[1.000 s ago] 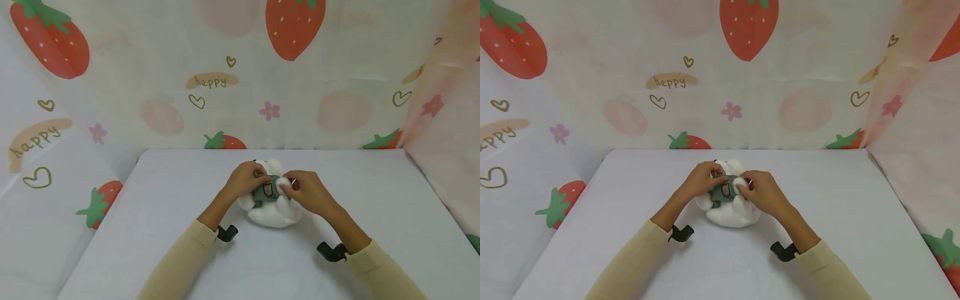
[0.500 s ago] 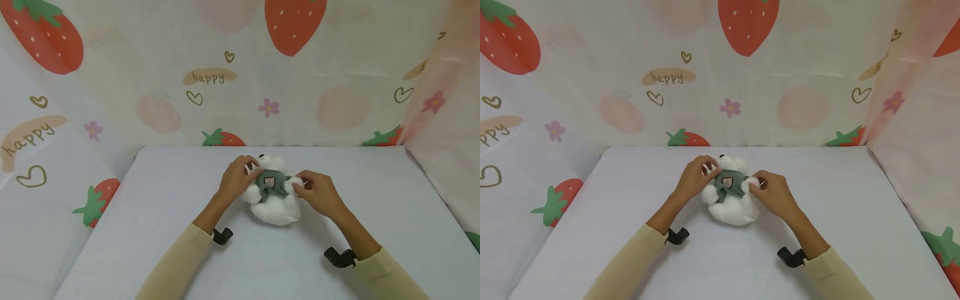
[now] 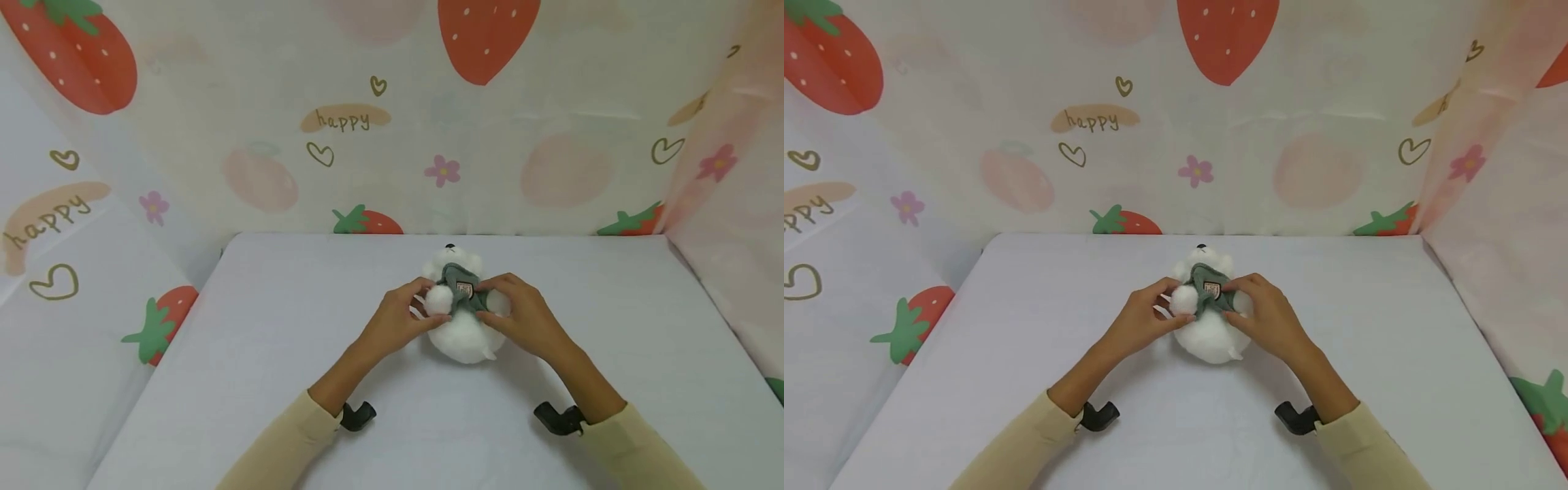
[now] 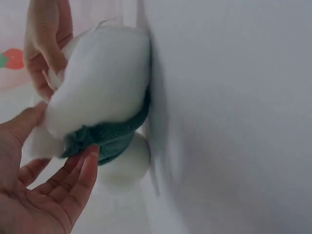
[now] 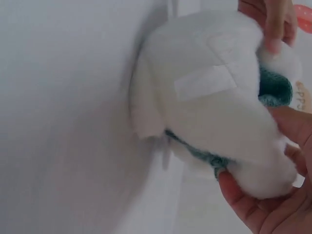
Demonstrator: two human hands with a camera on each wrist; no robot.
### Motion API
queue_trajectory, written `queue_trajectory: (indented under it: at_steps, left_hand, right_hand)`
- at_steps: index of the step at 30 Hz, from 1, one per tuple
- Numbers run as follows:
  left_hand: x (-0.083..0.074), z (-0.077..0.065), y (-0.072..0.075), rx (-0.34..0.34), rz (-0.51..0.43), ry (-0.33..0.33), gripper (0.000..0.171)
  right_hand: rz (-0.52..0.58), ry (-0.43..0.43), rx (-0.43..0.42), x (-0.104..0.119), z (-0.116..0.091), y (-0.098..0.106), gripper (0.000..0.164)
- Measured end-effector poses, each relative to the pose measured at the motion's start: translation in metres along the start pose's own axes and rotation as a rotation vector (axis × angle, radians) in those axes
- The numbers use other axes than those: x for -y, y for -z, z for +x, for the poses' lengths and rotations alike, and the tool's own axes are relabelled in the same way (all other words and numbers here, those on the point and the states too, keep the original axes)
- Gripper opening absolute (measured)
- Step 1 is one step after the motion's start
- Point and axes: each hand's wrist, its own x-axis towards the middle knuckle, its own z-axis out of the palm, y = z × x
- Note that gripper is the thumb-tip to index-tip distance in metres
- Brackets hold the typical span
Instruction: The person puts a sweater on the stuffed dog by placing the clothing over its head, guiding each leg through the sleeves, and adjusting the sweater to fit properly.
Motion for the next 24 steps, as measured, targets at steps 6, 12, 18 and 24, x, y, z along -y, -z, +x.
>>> queue_trajectory:
  at_steps: [6, 12, 18, 24]
  left_hand:
    - [0.002, -0.002, -0.001, -0.07, 0.189, -0.015, 0.016]
    - [0.022, 0.0, 0.003, -0.012, -0.075, 0.093, 0.011]
    - [0.038, 0.025, -0.002, -0.04, -0.425, 0.207, 0.024]
    - [0.042, 0.036, -0.013, -0.005, -0.402, 0.22, 0.024]
  right_hand:
    - [-0.026, -0.08, -0.002, -0.001, 0.002, 0.0, 0.027]
    - [0.123, -0.226, 0.07, -0.011, 0.003, 0.011, 0.025]
    - [0.504, -0.399, 0.103, -0.034, 0.022, 0.015, 0.039]
    - [0.576, -0.408, 0.172, -0.053, 0.032, 0.003, 0.037]
